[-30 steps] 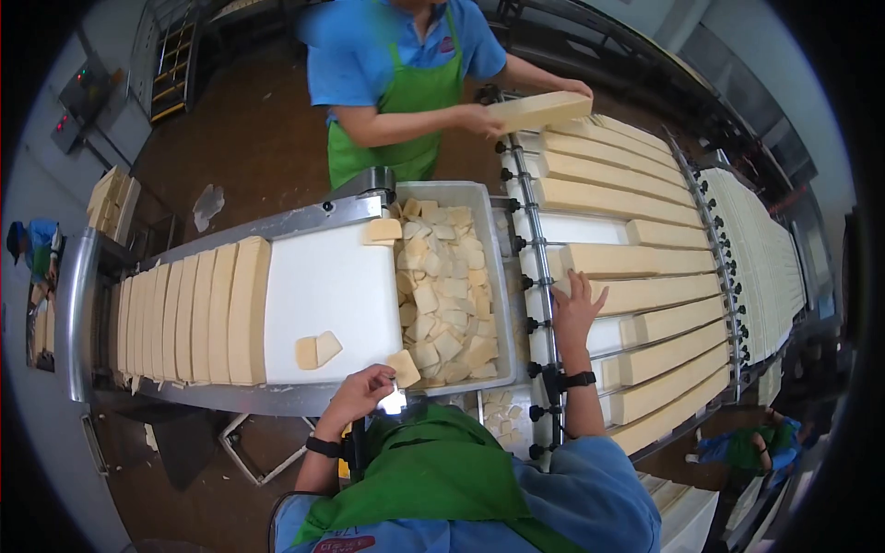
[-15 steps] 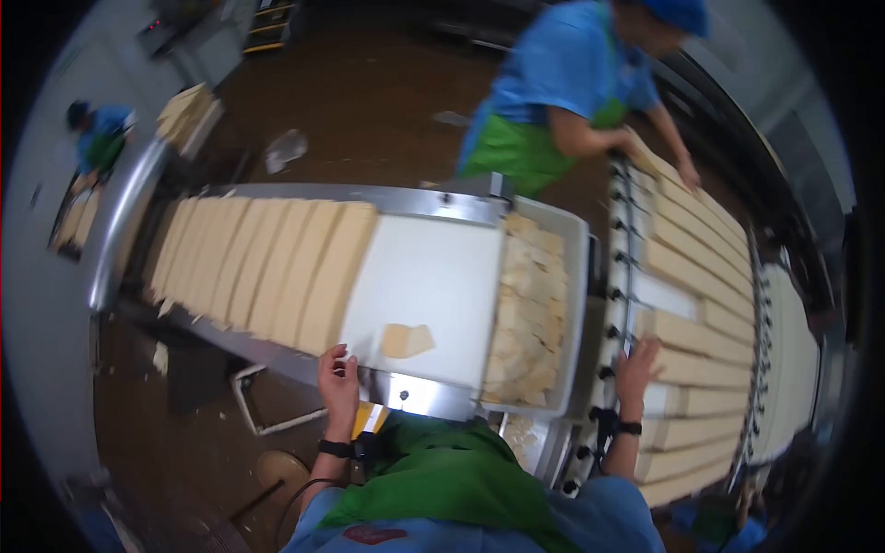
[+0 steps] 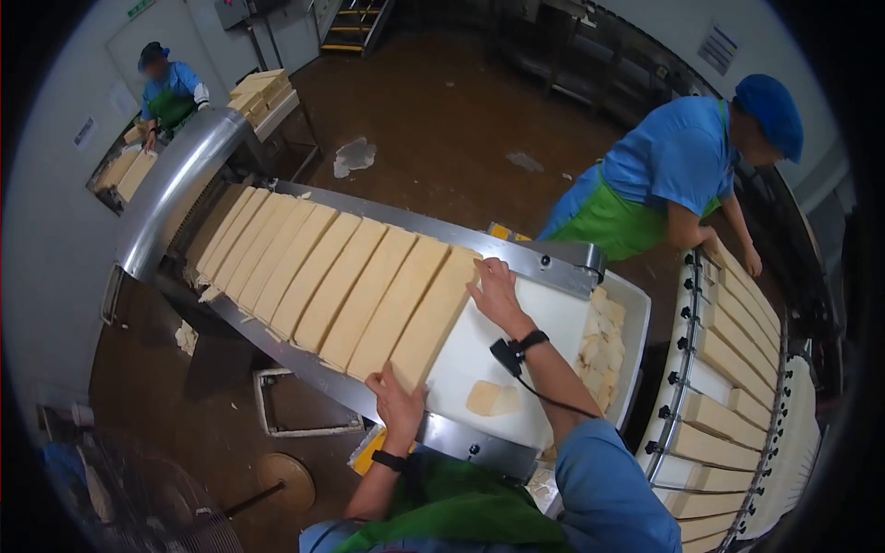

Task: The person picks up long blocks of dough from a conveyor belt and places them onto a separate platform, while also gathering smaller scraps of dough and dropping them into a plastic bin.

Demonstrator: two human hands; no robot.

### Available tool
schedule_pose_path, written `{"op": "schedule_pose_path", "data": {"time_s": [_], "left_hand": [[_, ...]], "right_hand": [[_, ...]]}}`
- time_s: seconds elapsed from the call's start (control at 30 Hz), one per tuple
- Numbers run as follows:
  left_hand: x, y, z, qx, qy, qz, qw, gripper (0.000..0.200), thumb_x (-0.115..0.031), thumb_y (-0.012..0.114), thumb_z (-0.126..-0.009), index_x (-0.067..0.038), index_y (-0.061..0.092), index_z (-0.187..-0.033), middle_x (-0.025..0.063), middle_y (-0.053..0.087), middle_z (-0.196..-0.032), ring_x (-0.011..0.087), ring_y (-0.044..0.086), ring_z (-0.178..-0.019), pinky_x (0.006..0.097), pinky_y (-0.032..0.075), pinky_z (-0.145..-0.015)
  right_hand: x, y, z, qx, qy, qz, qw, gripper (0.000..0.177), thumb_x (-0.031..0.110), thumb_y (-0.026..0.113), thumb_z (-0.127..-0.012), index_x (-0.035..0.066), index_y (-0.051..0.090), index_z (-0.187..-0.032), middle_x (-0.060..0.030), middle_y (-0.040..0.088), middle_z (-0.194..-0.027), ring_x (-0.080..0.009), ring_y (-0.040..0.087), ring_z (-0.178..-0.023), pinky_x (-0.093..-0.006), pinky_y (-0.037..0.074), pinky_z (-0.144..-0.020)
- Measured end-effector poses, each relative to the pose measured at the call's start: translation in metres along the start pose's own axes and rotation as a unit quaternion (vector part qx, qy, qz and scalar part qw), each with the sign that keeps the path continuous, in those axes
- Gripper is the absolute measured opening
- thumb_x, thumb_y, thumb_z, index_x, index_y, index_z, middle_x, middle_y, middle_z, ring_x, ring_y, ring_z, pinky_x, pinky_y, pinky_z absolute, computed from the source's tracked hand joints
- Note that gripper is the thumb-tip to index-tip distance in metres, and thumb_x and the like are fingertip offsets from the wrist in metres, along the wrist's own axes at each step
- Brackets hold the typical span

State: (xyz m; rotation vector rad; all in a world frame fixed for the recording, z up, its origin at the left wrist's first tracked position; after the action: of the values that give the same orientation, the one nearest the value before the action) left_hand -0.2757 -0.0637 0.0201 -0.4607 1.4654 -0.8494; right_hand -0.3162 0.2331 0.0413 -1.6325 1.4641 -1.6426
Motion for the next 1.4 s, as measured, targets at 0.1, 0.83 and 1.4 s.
{"op": "schedule_pose_path", "data": {"time_s": [0.1, 0.83, 1.4], "left_hand": [[-0.001, 0.000, -0.003, 0.015, 0.006, -0.006, 1.000, 0.086, -0.019, 0.085, -0.070, -0.001, 0.036, -0.138, 0.0226, 0.037, -0.122, 0.0440, 0.057, -0.101, 0.0479, 0.050, -0.086], [-0.054, 0.077, -0.007, 0.216, 0.238, -0.137, 0.937, 0.092, -0.031, 0.085, -0.060, -0.012, 0.041, -0.138, 0.0185, 0.046, -0.131, 0.0393, 0.049, -0.118, 0.0512, 0.043, -0.097], [-0.316, 0.129, 0.276, 0.311, 0.580, 0.012, 0.753, 0.074, -0.018, 0.081, -0.069, -0.012, 0.050, -0.136, 0.0203, 0.043, -0.130, 0.0423, 0.043, -0.117, 0.0466, 0.043, -0.094]], "right_hand": [[-0.007, 0.024, -0.029, 0.048, 0.055, 0.053, 0.996, 0.050, 0.027, 0.070, -0.083, -0.001, 0.058, -0.123, -0.0152, 0.053, -0.120, -0.0314, 0.047, -0.116, -0.0466, 0.036, -0.096], [-0.096, -0.070, 0.164, -0.148, 0.256, 0.040, 0.954, 0.061, 0.046, 0.068, -0.083, -0.005, 0.059, -0.115, -0.0252, 0.061, -0.108, -0.0403, 0.057, -0.101, -0.0487, 0.045, -0.092], [-0.132, -0.354, 0.552, -0.559, 0.456, 0.174, 0.671, 0.044, 0.026, 0.064, -0.090, -0.001, 0.056, -0.123, -0.0241, 0.061, -0.112, -0.0408, 0.059, -0.105, -0.0457, 0.047, -0.090]]}}
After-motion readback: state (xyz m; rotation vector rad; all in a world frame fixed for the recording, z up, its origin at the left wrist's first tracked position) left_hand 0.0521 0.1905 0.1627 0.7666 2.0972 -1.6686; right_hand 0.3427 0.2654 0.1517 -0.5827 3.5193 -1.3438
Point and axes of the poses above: each hand's wrist, its own z-axis away from the middle knuckle, its own y-axis out of the palm, x = y × z, the point moved 8 cm from there along -z, towards the middle knuckle
